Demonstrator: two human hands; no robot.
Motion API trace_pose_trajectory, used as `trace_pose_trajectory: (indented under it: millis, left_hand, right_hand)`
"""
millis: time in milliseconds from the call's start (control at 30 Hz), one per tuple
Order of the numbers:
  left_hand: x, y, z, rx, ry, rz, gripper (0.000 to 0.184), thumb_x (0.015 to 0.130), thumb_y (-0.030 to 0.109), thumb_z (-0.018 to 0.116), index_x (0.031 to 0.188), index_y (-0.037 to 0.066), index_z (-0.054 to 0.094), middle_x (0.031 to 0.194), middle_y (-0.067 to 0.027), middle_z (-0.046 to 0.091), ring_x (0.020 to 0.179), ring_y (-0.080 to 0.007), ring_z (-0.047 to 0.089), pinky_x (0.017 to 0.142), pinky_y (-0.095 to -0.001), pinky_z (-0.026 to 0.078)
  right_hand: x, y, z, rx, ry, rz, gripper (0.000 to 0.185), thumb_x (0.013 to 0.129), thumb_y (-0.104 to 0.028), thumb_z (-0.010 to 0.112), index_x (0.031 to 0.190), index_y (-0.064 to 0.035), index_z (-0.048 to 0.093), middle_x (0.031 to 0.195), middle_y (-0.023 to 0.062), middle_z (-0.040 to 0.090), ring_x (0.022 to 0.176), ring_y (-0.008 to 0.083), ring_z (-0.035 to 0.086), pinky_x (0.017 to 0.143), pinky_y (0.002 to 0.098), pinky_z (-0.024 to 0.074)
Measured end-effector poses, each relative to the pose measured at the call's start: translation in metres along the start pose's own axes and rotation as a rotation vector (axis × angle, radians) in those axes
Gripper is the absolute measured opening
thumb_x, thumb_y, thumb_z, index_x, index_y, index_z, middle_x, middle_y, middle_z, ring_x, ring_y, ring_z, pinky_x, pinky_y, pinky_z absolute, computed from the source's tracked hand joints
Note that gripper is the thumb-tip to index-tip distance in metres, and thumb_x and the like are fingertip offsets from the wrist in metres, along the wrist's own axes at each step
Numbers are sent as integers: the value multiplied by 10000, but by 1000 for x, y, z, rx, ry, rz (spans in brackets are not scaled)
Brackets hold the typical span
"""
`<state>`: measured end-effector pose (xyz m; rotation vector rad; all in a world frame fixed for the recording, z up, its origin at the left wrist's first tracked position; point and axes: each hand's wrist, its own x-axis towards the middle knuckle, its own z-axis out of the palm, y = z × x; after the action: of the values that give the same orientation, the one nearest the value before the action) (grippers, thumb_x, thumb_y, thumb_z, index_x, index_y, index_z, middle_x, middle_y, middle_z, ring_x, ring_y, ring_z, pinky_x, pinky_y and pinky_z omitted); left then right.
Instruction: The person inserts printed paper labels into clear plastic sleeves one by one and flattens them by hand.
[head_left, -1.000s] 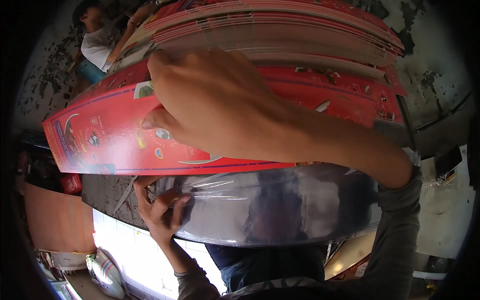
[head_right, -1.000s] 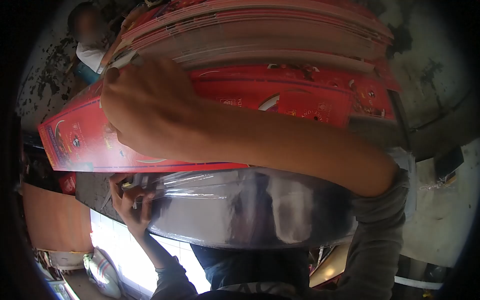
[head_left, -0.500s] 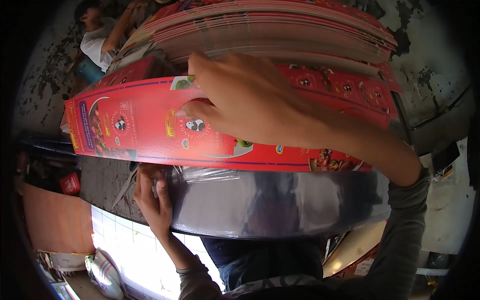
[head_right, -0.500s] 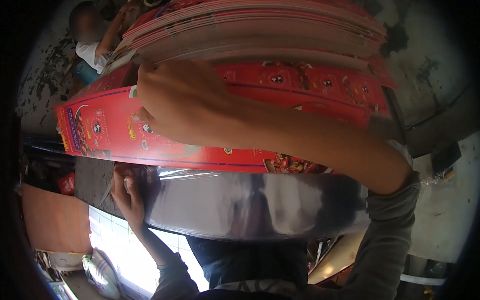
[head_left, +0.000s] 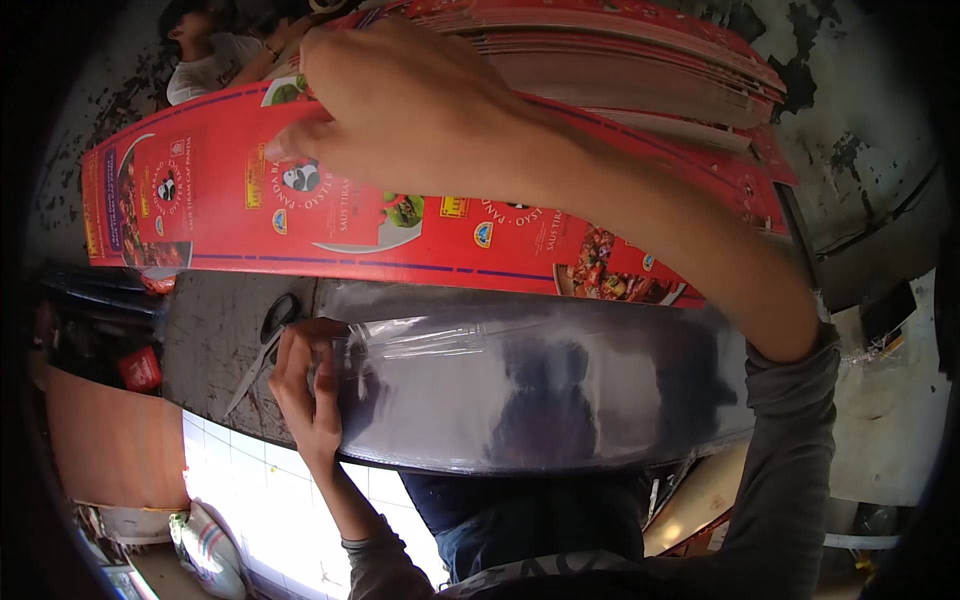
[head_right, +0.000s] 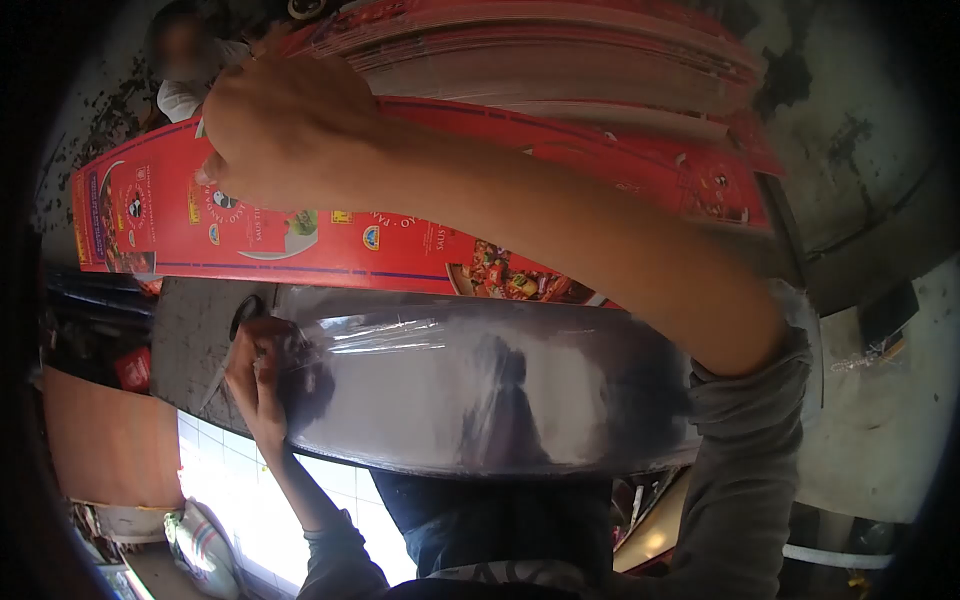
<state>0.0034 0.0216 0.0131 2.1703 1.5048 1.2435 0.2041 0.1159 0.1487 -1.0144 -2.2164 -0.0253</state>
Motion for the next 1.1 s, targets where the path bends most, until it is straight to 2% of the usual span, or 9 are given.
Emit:
trace_pose_trajectory:
  millis: [33,100,167,267,500,567,600,867,1100]
  left_hand:
    - [1,0,0,-20,5,14,494,841,446,348,772,-16,510,864,-147,580,766,-261,559,673,-329,415]
    - [1,-1,0,-40,6,23,508,830,468,348,743,-14,486,865,-152,579,773,-267,555,679,-333,415]
    - [0,-2,0,-59,12,61,497,824,466,355,714,-8,454,860,-165,573,770,-273,549,681,-329,413]
    - [-1,-4,2,-72,12,69,487,821,456,365,716,-12,450,857,-172,569,765,-275,543,681,-329,411]
    - [-2,-5,3,-84,15,87,475,815,444,384,720,-18,446,872,-174,565,764,-267,526,680,-321,402]
    - [-1,-6,6,-109,19,95,472,815,437,392,723,-23,447,875,-169,563,760,-261,521,682,-317,400]
    - [-1,-5,6,-106,21,97,472,815,437,392,723,-23,447,875,-169,563,760,-261,521,682,-317,400]
    - [0,-1,3,-126,24,62,420,814,375,406,713,-32,437,864,-160,557,751,-258,510,698,-315,399]
    - [1,3,3,-155,20,-3,357,784,314,425,713,-35,427,837,-152,534,744,-249,503,699,-300,395]
  right_hand:
    - [4,-5,1,42,-87,27,363,746,-284,633,893,38,558,603,152,589,605,290,612,583,409,464]
    - [10,-7,11,58,-10,-42,316,751,-281,627,850,19,608,578,139,586,592,277,616,570,392,476]
    - [15,-13,12,27,-105,-46,274,752,-279,628,731,-5,633,540,130,578,568,266,617,538,388,484]
    - [18,-14,28,77,-6,-51,255,729,-296,640,696,-45,666,679,123,624,673,268,633,564,397,500]
    - [26,-13,29,65,-56,-65,249,721,-284,644,695,-37,661,695,137,628,686,278,631,585,404,500]
    - [25,-9,31,93,64,-129,310,743,-271,636,629,15,600,496,135,559,526,278,607,512,387,479]
    - [24,-8,32,94,66,-132,310,743,-271,636,629,15,600,496,135,559,526,278,607,512,387,479]
    - [7,-3,23,71,-144,12,368,727,-307,654,716,52,570,550,168,548,562,289,593,530,394,448]
    - [-21,17,27,51,-83,69,428,723,-361,663,791,42,534,564,148,531,541,287,551,516,371,411]
